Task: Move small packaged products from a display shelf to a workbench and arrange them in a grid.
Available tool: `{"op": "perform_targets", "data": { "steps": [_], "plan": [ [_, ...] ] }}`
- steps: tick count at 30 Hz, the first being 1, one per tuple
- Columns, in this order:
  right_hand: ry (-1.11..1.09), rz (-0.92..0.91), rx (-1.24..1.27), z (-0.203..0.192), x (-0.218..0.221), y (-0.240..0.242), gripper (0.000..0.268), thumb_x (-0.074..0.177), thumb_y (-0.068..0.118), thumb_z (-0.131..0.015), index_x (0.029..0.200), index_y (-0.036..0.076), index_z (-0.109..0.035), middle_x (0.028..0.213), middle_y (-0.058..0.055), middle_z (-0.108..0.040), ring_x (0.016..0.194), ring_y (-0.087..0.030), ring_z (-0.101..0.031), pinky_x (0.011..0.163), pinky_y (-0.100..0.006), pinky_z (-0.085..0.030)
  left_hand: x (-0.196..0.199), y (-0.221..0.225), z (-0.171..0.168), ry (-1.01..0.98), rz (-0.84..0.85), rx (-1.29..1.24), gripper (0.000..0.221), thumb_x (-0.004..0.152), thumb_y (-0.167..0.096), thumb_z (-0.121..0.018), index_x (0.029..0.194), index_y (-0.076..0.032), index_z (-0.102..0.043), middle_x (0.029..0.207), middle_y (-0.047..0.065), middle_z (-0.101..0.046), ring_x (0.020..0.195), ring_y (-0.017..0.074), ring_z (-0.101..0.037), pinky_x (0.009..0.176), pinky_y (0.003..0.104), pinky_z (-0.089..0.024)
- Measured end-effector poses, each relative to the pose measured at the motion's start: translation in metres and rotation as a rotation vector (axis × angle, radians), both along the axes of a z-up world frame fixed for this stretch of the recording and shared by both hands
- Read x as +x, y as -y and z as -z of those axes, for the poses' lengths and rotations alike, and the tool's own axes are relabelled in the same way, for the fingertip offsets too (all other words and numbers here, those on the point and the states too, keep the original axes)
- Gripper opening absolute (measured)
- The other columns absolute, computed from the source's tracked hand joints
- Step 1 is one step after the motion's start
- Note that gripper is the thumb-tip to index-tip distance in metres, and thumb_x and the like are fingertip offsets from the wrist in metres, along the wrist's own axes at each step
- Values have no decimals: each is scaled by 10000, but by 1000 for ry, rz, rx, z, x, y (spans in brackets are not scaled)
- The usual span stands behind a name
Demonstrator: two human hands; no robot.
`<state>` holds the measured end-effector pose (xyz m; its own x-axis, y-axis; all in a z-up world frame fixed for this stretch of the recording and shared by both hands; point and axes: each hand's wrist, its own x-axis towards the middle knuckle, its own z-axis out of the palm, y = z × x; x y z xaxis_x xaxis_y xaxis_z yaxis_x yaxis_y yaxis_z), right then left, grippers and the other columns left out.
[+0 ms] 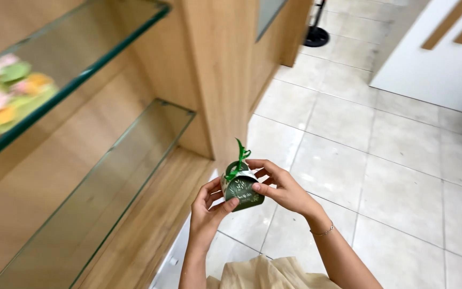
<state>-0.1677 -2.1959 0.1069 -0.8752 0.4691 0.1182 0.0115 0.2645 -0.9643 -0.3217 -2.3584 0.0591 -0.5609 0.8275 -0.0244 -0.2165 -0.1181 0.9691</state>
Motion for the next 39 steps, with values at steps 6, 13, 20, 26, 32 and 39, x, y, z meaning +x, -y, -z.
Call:
{"op": "perform_targets", "data": {
  "steps": [6,13,20,26,32,39],
  "plan": [
    [-75,156,-195,30,62,-67,580,972,301,-649,1479,77,-482,1355,-68,-580,1137,-166,-611,922,-337,-568,32,-100,9,55,153,19,829,723,-299,-880,1391,47,-530,1291,164,-665,1199,244,-635,954,381,-576],
    [-57,430,-266,36,108,-124,498,979,246,-648,1431,62,-548,1219,-73,-633,1059,-142,-649,853,-333,-572,61,-195,7,58,343,-52,828,718,-315,-880,1377,54,-542,1280,166,-680,1179,237,-658,930,373,-594],
    [-90,584,-317,46,117,-198,478,969,225,-654,1408,62,-558,1187,-66,-680,1048,-146,-671,865,-329,-565,57,-306,20,42,480,-81,775,736,-310,-864,1353,60,-574,1231,181,-708,1114,226,-694,906,353,-603],
    [-102,696,-297,46,102,-305,484,955,200,-665,1404,49,-562,1205,-85,-702,1051,-153,-678,870,-326,-572,36,-437,24,41,602,-67,774,739,-323,-866,1346,58,-575,1227,180,-706,1076,212,-700,887,349,-604],
    [-140,788,-270,35,75,-430,478,950,193,-664,1394,39,-576,1240,-103,-717,1073,-162,-687,872,-328,-584,6,-579,4,-33,681,-70,771,742,-339,-865,1348,47,-584,1230,170,-716,1087,207,-715,888,319,-597],
    [-149,837,-262,28,50,-548,487,938,193,-678,1389,41,-574,1211,-111,-717,1042,-160,-694,851,-328,-602,-14,-709,-3,-29,725,-64,756,758,-346,-844,1359,32,-581,1225,153,-709,1094,199,-700,876,331,-606]
  ]
}}
